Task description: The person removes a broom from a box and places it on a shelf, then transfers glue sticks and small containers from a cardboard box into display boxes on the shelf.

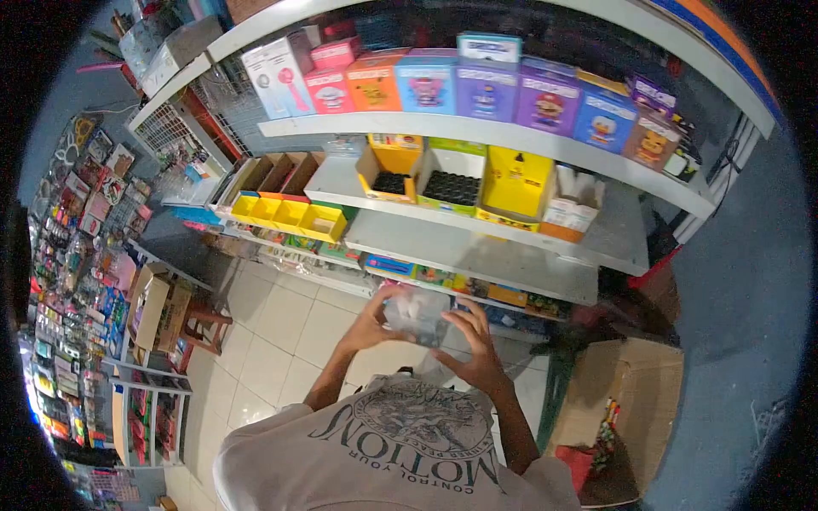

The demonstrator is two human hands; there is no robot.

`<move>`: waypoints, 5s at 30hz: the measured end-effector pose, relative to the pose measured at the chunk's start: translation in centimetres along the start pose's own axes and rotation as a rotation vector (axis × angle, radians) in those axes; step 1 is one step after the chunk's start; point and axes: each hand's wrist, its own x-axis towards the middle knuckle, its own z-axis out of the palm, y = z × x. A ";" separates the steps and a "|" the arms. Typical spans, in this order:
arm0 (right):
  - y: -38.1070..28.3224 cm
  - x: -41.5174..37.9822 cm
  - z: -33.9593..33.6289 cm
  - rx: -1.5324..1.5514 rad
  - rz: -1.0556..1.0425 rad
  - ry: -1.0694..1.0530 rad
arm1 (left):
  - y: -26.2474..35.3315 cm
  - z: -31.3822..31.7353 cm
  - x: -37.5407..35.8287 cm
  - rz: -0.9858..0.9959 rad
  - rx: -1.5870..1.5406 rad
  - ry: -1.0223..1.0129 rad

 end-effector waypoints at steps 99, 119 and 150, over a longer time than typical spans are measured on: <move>3.3 -47.6 32.1 0.693 1.630 0.573 | -36.0 -24.3 -27.7 -1.195 0.148 -0.590; 8.6 -36.1 1.1 -0.261 0.915 1.042 | -41.4 -2.0 9.5 -1.087 -0.334 -0.594; 41.0 -38.1 -25.0 -0.340 1.301 0.220 | -26.0 4.4 -13.7 -1.309 0.421 -0.324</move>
